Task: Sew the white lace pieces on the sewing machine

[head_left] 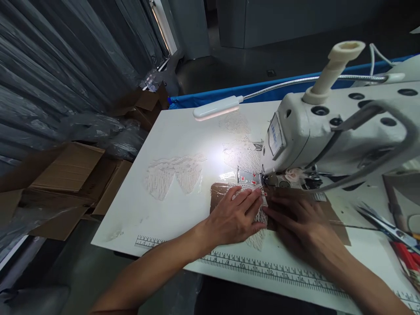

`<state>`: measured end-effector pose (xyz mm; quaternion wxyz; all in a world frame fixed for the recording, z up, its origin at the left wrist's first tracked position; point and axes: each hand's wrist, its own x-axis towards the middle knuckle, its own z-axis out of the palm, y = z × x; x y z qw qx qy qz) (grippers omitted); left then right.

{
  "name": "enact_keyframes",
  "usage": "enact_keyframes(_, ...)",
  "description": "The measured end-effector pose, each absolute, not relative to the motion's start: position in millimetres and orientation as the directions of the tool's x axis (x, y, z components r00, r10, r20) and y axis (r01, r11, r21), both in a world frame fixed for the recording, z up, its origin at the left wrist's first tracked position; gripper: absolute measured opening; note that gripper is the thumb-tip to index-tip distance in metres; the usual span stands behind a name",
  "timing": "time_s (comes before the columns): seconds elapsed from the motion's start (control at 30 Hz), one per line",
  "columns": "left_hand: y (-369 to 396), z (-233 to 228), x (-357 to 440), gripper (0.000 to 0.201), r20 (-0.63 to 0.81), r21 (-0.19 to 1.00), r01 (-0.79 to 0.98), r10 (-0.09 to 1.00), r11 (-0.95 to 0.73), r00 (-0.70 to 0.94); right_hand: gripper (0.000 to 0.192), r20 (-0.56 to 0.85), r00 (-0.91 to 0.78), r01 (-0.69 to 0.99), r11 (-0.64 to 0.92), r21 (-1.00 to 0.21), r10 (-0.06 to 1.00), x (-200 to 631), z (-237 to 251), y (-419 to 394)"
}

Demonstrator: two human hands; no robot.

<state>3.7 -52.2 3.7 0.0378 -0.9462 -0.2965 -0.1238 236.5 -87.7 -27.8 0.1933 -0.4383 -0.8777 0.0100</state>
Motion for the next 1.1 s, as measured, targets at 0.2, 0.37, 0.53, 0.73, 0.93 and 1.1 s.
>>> enact_keyframes(0.2, -52.6, 4.9, 2.4, 0.050, 0.258, 0.025, 0.567, 0.553, -0.823, 0.792, 0.036, 0.350, -0.542, 0.751, 0.627, -0.207, 0.764, 235.5, -26.9, -84.7)
enact_keyframes(0.37, -36.4, 11.4, 2.4, 0.044, 0.214, 0.027, 0.524, 0.517, -0.851, 0.829, 0.038, 0.327, -0.535, 0.765, 0.611, -0.204, 0.779, 232.3, -23.5, -86.0)
enact_keyframes(0.53, -25.8, 18.1, 4.6, 0.039, 0.143, -0.007, 0.472, 0.467, -0.881, 0.873, 0.037, 0.316, -0.536, 0.780, 0.602, -0.169, 0.783, 229.4, -19.4, -88.0)
enact_keyframes(0.73, -31.6, 15.1, 7.9, 0.039, 0.143, -0.121, 0.508, 0.492, -0.853, 0.859, 0.037, 0.320, -0.523, 0.781, 0.595, -0.190, 0.790, 227.8, -17.7, -87.8)
enact_keyframes(0.93, -15.8, 20.5, 11.1, 0.038, 0.108, -0.173, 0.486, 0.474, -0.857, 0.874, 0.037, 0.279, -0.518, 0.801, 0.573, -0.174, 0.809, 223.5, -6.8, -77.5)
enact_keyframes(1.1, -7.5, 19.3, 9.9, 0.039, 0.138, -0.083, 0.516, 0.503, -0.853, 0.853, 0.038, 0.302, -0.549, 0.786, 0.604, -0.130, 0.779, 225.9, -7.6, -68.0)
